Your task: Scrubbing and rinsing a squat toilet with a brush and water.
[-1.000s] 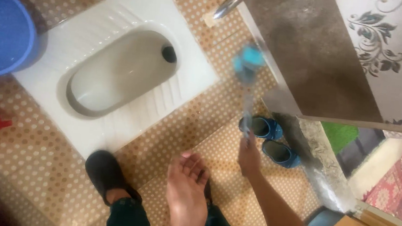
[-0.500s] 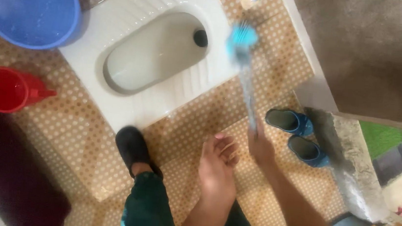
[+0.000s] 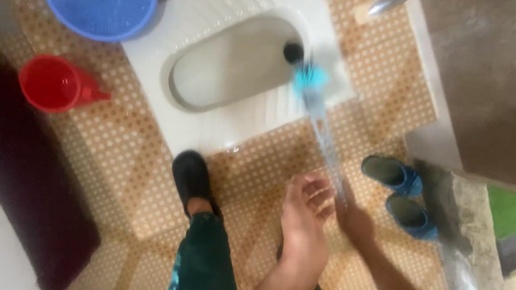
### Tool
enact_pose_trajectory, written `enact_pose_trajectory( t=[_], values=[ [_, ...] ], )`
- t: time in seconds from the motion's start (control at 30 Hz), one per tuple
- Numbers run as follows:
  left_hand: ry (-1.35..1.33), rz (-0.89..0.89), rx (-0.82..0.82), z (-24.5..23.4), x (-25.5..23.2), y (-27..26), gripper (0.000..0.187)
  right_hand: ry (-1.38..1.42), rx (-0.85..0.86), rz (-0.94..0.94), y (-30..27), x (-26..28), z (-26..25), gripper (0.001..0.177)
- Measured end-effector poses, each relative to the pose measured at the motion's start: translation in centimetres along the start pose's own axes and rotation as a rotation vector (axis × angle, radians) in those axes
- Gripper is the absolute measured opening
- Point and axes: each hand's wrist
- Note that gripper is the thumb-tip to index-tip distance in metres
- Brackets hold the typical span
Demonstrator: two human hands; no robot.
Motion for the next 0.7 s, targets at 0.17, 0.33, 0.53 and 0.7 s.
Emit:
enact_pose_trajectory(
  t=[0.17, 0.33, 0.53, 0.7],
  values=[
    [0.005, -0.009, -0.023, -1.6, 0.5, -0.3, 0.031, -0.05, -0.117, -0.03, 4.9, 5.2, -3.2, 0.063],
    [-0.04, -0.021, -0.006, -1.0, -0.5, -0.7, 0.03, 0.295, -0.098, -0.161, 0.1, -0.8, 0.4, 0.059],
    [-0.04, 0.003, -0.038, -1.5, -2.4, -0.9, 0.036, 0.637, -0.12, -0.114, 5.5, 7.3, -3.0, 0.046],
    [-0.048, 0.005, -0.061, -1.9, -3.3, -1.3, 0.037, 0.868, 0.014, -0.181, 12.9, 15.7, -7.7, 0.05]
  ],
)
Point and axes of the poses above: each hand's wrist, its own y-axis towards the middle knuckle, its own z-axis out of the palm, x = y × z, and after that the axes turned 3 degrees about y, right-handed
